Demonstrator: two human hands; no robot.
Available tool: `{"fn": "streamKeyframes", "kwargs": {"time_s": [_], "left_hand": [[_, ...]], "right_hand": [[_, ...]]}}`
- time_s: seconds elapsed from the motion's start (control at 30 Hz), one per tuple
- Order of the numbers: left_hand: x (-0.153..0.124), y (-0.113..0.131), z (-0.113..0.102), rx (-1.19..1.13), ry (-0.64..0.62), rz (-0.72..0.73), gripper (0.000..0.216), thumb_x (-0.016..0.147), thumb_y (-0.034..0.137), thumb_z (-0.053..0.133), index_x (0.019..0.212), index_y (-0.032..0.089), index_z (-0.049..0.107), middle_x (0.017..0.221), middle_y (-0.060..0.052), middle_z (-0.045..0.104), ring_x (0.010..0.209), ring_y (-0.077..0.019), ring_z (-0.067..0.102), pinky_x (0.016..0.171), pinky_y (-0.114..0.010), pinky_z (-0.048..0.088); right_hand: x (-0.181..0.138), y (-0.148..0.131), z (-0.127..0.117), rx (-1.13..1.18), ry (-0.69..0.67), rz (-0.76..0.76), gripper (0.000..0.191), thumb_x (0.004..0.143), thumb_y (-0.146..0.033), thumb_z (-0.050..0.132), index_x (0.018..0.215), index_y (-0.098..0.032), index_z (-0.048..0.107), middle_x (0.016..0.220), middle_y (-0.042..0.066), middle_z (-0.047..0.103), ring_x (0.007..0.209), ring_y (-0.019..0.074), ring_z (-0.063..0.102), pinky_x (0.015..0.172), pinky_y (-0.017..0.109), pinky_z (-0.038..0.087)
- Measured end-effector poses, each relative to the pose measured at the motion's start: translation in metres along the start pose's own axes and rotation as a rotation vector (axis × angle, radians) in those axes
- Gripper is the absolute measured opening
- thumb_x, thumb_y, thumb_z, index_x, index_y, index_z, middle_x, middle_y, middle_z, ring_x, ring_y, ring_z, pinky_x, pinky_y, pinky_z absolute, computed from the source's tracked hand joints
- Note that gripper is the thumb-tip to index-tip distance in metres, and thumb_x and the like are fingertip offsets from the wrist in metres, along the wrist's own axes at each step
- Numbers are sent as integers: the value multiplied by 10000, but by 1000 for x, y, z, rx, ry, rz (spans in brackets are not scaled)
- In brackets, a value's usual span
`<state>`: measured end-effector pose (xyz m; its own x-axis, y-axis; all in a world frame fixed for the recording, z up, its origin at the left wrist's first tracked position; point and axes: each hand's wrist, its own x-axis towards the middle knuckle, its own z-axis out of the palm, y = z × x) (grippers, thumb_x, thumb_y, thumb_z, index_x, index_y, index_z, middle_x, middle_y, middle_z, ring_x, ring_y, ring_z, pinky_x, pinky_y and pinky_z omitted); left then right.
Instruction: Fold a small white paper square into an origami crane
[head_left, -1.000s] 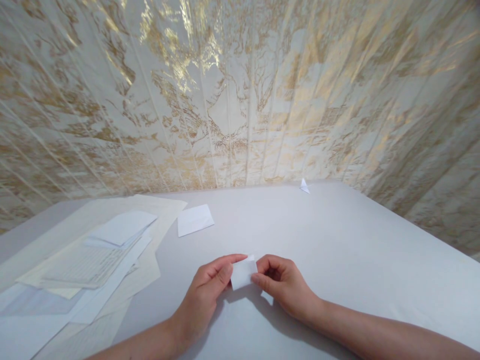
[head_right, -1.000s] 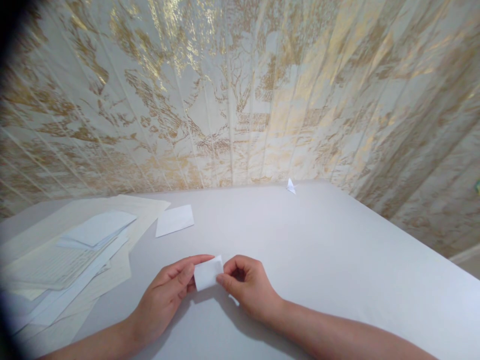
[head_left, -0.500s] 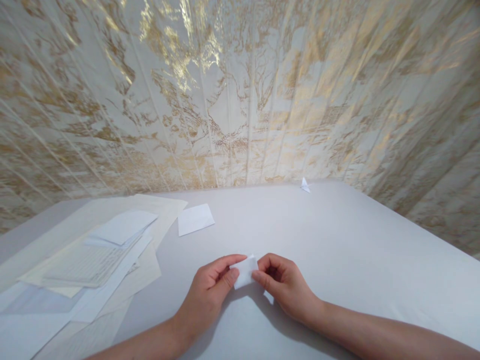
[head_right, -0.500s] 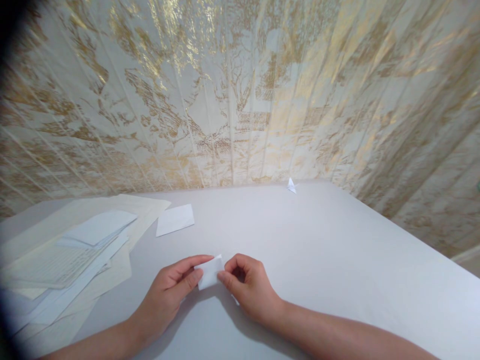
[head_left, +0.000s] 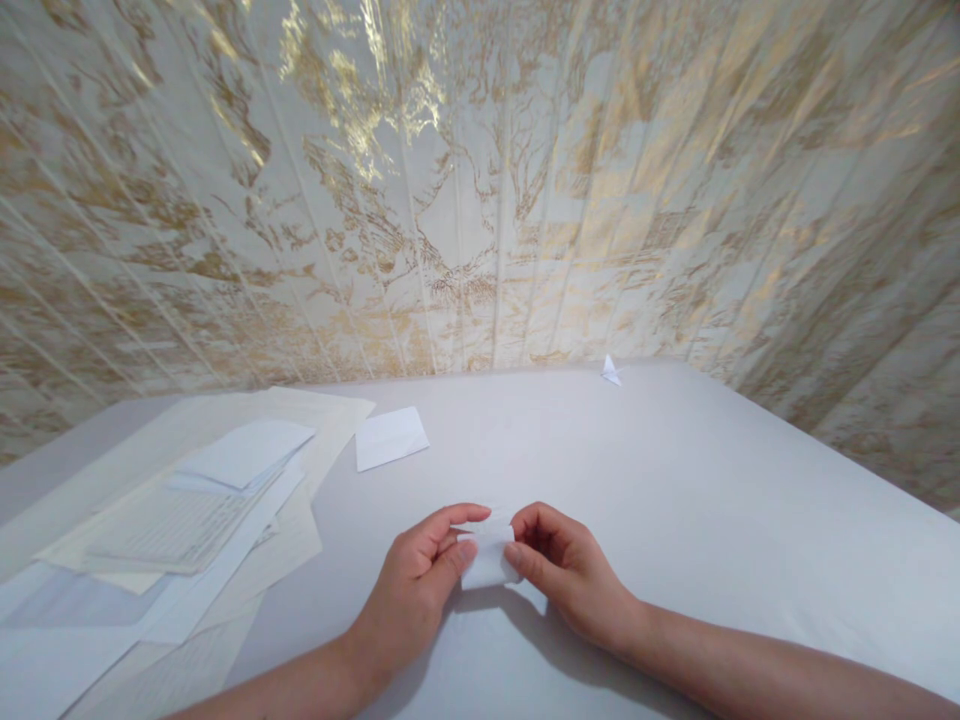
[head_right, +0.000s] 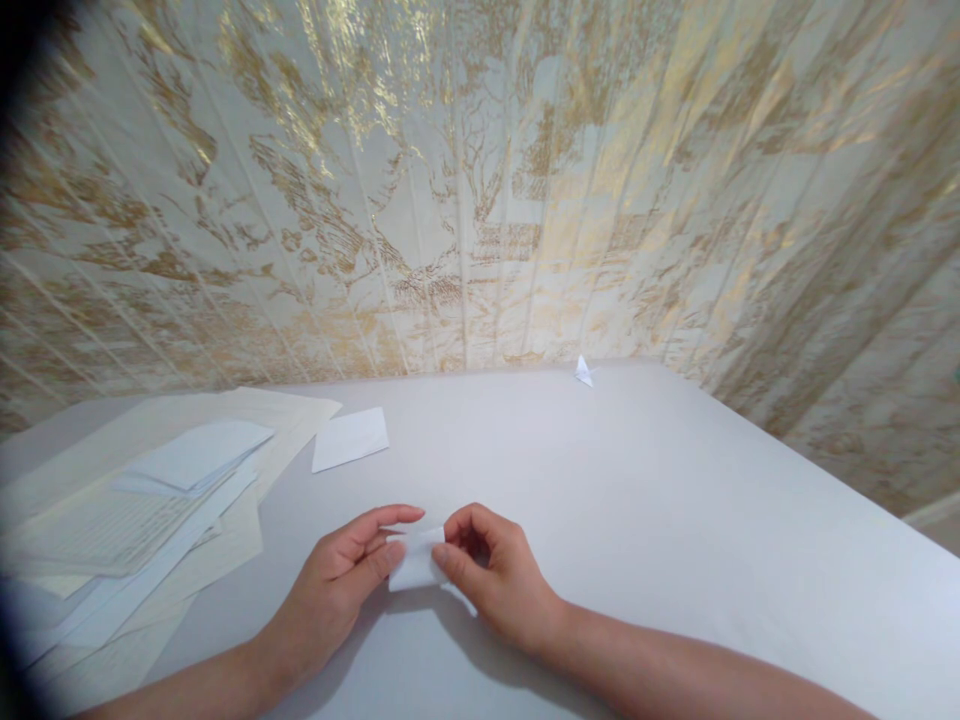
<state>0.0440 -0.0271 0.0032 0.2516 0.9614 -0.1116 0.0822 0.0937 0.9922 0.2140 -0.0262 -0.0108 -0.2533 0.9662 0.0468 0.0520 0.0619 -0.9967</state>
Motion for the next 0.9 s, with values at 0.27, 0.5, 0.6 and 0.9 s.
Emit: {"fn": "streamKeyframes", "kwargs": {"time_s": [0.27, 0.5, 0.6, 0.9], "left_hand": [[0, 0, 0, 121, 56, 48, 391, 728, 335, 552, 1065, 142, 599, 476, 57, 407, 455, -82, 325, 449, -201, 245], [-2, 4, 3, -89, 6, -20, 424, 681, 329, 617, 1062, 152, 564, 494, 65, 437, 467, -78, 374, 474, -198, 276], [1, 7, 4, -225, -43, -128, 369, 606, 282, 682, 932, 143, 581, 586, 23, 547, 527, -95, 464, 523, -214, 338], [18, 21, 11, -251, 51, -85, 335, 494, 175, 742, 757, 148, 536, 544, 45, 536, 505, -88, 473, 493, -195, 327]], "right_hand": [[-1, 1, 0, -146, 24, -36, 230, 737, -382, 559, 680, -163, 515, 578, -19, 479, 535, 93, 417, 520, 219, 353], [-3, -4, -1, -212, 47, -79, 215, 736, -328, 553, 609, -156, 523, 520, -25, 468, 495, 82, 398, 473, 206, 331], [-3, -10, -3, -212, 78, -94, 221, 724, -325, 567, 587, -155, 540, 518, -20, 483, 498, 84, 397, 480, 212, 334], [20, -20, 12, 117, 146, -35, 294, 660, -412, 637, 595, -161, 496, 525, -32, 494, 501, 87, 434, 498, 226, 362]]}}
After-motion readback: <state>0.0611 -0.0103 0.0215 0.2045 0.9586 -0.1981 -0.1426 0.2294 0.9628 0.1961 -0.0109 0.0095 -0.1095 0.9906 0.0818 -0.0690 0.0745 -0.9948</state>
